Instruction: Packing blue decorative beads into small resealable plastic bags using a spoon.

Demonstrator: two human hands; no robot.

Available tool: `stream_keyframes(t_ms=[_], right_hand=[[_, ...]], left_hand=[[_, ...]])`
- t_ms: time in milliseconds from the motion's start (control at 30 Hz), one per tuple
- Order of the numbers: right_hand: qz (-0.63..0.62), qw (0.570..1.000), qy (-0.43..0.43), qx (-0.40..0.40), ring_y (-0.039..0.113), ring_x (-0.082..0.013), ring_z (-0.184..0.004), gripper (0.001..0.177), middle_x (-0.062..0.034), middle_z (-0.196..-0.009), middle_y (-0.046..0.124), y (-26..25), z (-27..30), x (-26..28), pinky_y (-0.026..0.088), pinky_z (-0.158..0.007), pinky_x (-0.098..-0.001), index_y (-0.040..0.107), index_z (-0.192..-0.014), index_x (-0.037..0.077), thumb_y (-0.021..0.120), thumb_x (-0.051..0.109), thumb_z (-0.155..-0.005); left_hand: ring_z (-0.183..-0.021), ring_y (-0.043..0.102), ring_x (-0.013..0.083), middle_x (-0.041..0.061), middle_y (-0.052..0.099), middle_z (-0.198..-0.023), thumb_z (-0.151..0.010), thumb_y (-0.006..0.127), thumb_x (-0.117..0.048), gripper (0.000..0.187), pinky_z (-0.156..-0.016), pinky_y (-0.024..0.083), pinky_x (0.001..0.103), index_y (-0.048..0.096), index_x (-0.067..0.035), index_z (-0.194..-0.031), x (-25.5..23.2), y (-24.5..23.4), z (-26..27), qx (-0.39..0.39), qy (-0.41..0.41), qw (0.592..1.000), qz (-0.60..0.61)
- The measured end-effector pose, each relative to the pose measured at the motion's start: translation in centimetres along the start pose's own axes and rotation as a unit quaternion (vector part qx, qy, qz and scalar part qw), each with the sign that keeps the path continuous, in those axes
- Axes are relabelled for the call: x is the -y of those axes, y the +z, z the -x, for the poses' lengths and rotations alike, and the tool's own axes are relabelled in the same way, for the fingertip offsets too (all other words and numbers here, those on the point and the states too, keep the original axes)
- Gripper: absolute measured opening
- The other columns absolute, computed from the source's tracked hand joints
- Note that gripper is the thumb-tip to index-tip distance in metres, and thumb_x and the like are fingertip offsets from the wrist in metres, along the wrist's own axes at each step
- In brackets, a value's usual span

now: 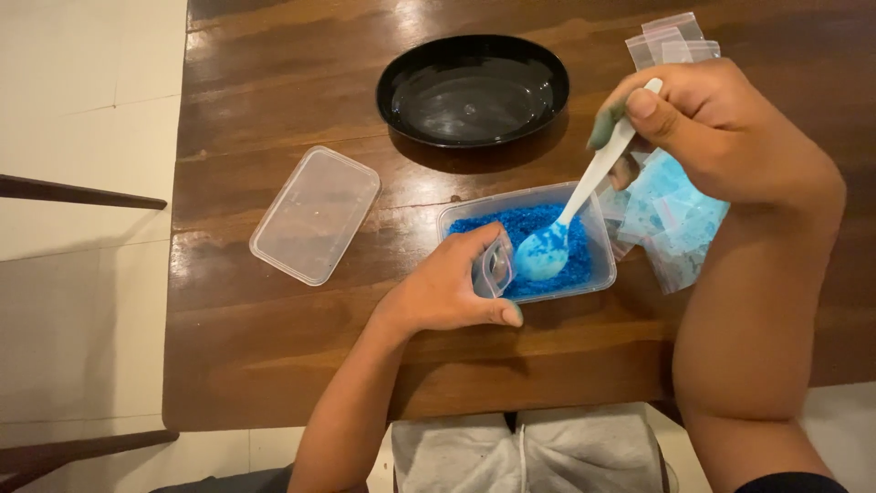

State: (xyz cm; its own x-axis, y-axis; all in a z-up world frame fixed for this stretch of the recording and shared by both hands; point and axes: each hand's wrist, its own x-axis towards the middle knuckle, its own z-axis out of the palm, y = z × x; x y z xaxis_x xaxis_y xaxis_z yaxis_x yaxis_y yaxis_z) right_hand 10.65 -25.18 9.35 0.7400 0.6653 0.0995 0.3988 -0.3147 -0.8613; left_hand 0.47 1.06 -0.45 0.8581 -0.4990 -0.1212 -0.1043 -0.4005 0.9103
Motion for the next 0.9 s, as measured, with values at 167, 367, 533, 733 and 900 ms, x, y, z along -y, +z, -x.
stream_keyframes(t_ms=[167,367,533,733,900], right_hand=[[-0.003,1.0,0.008,-0.021,0.069,-0.0233,-0.067,0.045,-0.0189,-0.076,0.068,-0.5,0.4,-0.7,0.058,-0.063,-0.0314,0.063,-0.103,-0.007,0.039,0.03,-0.11],[-0.031,0.999,0.014,-0.004,0.072,-0.0215,-0.072,0.044,-0.0159,-0.079,0.07,0.2,-0.2,-0.4,0.057,-0.063,-0.0295,0.063,-0.101,-0.004,0.04,0.032,-0.11],[0.039,0.999,0.01,-0.015,0.068,-0.0202,-0.069,0.047,-0.0142,-0.074,0.069,-0.3,-0.2,-0.3,0.057,-0.063,-0.0295,0.064,-0.096,-0.004,0.037,0.031,-0.112],[-0.018,1.0,-0.011,0.006,0.066,-0.0188,-0.067,0.046,-0.0131,-0.074,0.068,0.3,-0.1,0.0,0.055,-0.061,-0.0287,0.063,-0.095,-0.004,0.039,0.034,-0.109],[0.025,0.999,0.015,-0.039,0.067,-0.0215,-0.068,0.047,-0.0168,-0.074,0.069,-0.1,0.1,0.2,0.056,-0.063,-0.0299,0.064,-0.097,-0.006,0.037,0.029,-0.114]], left_hand=[[-0.073,0.031,0.0116,-0.006,0.038,-0.079,-0.06,0.07,-0.074,0.072,-0.063,0.027,0.032,0.037,-0.015,-0.082,-0.2,0.1,0.0,-0.003,0.006,1.0,-0.009],[-0.072,0.027,0.0113,-0.006,0.035,-0.078,-0.057,0.074,-0.074,0.073,-0.062,0.023,0.033,0.036,-0.016,-0.082,-0.3,0.1,0.1,0.01,-0.002,0.999,-0.035],[-0.07,0.026,0.0105,-0.007,0.034,-0.075,-0.056,0.079,-0.069,0.074,-0.06,0.025,0.032,0.034,-0.016,-0.081,-1.3,-0.2,0.1,0.021,-0.021,0.998,-0.056],[-0.066,0.031,0.011,-0.006,0.04,-0.072,-0.051,0.081,-0.069,0.074,-0.059,0.028,0.032,0.038,-0.017,-0.08,-1.7,0.0,0.1,0.023,-0.033,0.997,-0.06],[-0.069,0.031,0.0119,-0.006,0.038,-0.076,-0.052,0.08,-0.069,0.075,-0.06,0.029,0.031,0.04,-0.015,-0.084,-2.7,-0.4,0.4,0.032,-0.058,0.994,-0.083]])
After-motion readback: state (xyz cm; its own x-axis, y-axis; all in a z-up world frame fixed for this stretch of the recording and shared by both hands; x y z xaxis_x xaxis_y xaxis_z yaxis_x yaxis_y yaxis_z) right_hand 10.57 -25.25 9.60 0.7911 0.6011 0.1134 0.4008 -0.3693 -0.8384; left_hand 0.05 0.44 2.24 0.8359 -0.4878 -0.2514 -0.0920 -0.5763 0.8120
